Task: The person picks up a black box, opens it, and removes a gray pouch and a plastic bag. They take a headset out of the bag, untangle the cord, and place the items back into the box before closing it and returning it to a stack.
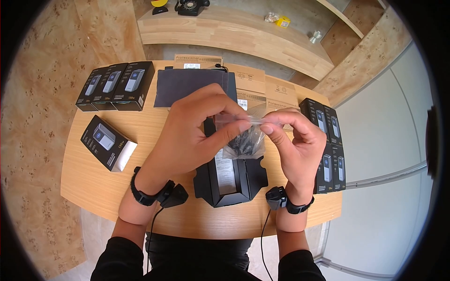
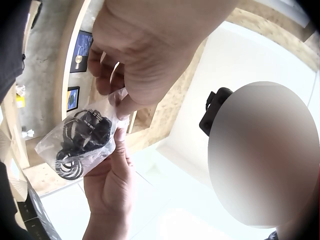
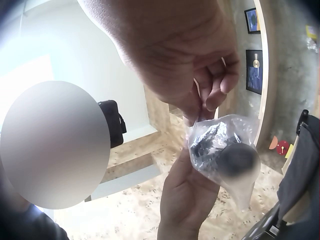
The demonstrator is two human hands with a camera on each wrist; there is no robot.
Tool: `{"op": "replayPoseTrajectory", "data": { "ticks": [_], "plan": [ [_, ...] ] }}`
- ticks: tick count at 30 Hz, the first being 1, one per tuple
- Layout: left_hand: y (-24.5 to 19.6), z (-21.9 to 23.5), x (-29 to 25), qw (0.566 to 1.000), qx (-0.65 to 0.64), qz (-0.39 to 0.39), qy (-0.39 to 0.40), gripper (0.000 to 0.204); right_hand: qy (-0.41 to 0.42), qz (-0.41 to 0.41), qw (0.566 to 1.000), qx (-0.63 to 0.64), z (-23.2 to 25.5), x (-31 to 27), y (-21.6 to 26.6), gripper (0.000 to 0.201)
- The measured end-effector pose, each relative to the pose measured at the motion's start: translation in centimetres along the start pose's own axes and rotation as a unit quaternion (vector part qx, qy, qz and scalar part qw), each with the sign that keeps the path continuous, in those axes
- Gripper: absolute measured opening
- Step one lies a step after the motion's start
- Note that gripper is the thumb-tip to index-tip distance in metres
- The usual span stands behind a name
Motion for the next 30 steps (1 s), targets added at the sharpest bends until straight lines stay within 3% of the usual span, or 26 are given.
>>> {"op": "replayPoseTrajectory", "data": {
  "ticks": [13,30],
  "plan": [
    [-0.7,-0.2,0.0,1.000,0.011,-0.012,0.012,0.009,0.029,0.080,0.996,-0.038,-0.9,0.1,1.6,0.012],
    [0.2,0.2,-0.1,0.999,-0.026,0.031,-0.025,0.011,0.005,0.038,0.999,-0.010,0.1,0.2,0.7,0.012]
  ]
}}
Point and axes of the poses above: each hand's wrist, its own x-axis towards the middle knuckle, its own z-axis out of the back of the hand, y = z × x, the point moved 10 cm from there along x, towards the middle knuckle, and after that the axes turned 8 degrees about -x, right-handed, at the moved point
